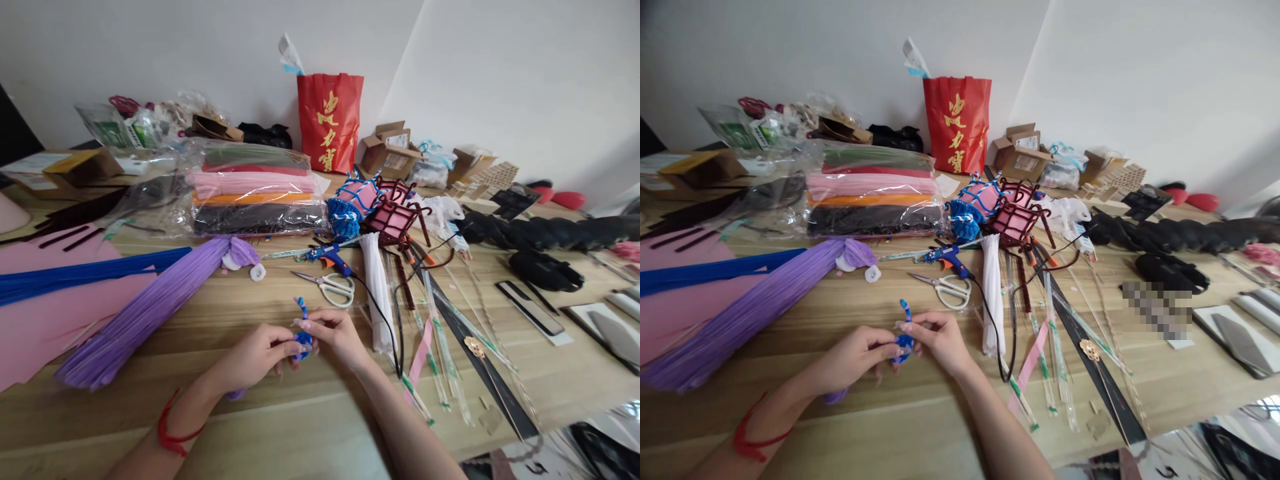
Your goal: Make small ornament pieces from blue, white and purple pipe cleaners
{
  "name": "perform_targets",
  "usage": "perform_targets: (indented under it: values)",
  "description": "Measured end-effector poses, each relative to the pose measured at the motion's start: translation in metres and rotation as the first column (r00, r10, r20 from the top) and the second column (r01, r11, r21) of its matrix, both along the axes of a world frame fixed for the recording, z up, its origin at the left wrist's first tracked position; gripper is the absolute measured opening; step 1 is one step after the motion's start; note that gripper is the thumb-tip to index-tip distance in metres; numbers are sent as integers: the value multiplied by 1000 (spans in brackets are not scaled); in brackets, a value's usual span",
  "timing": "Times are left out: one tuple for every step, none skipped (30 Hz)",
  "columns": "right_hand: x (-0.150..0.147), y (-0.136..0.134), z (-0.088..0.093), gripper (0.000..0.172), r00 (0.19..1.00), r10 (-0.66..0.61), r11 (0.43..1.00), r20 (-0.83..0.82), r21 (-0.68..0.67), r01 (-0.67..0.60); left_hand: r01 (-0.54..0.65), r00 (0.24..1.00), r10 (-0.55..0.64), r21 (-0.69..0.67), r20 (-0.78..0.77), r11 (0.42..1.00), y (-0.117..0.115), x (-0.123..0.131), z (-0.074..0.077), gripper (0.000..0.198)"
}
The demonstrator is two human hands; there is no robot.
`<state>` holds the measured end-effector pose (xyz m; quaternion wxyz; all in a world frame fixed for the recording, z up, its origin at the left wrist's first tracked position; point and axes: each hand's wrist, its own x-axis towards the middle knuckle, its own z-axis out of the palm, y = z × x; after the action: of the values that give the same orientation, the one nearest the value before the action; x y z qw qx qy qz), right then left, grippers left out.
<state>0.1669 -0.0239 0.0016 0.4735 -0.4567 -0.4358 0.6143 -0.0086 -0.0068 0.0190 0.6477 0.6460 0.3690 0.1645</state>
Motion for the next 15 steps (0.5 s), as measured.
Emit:
perform_targets:
  values:
    - [0,0,0,19,1000,19,1000,-17,-8,-19,-10,1000,11,-49,17,999,1,-1,0,27]
    - [0,1,0,20,999,41,999,-33,-18,-42,-19,999,22,-96,23,995,3,-2,1,28]
    - [1,1,-1,21,997,67,997,-47,-31,-69,-32,999,35,-136,21,990,4,-4,1,29]
    - [2,1,-1,22,994,90,995,-61,-46,-93,-52,998,55,-164,14,985,5,-5,1,30]
    - [2,1,-1,23,991,108,992,-76,-60,-112,-75,997,77,-180,4,981,6,-6,1,31]
    - [3,1,-2,23,989,115,990,-94,-70,-121,-98,995,99,-185,-8,978,7,-7,1,32]
    - [4,1,-2,23,987,115,989,-113,-77,-124,-120,993,118,-183,-20,976,8,-7,1,32]
    - [4,2,-3,22,986,105,990,-131,-79,-116,-142,990,138,-177,-32,974,8,-7,1,33]
    - [4,2,-3,21,985,87,992,-147,-78,-100,-170,985,165,-168,-45,971,8,-6,0,34]
    - [4,2,-4,21,985,64,994,-162,-75,-77,-208,978,202,-158,-53,965,8,-5,-1,35]
    - [3,3,-5,21,984,34,996,-176,-72,-48,-253,967,247,-146,-56,956,8,-3,-1,36]
    - [1,3,-6,21,982,-2,998,-189,-68,-11,-296,955,292,-131,-47,946,7,0,-3,37]
    - [-1,3,-7,22,978,-41,997,-204,-66,28,-329,944,328,-116,-30,937,7,2,-4,36]
    - [-2,3,-9,23,972,-78,996,-221,-65,65,-350,936,351,-100,-8,931,6,5,-5,36]
    - [-4,3,-10,25,965,-111,993,-238,-65,99,-363,931,365,-84,14,928,5,7,-6,35]
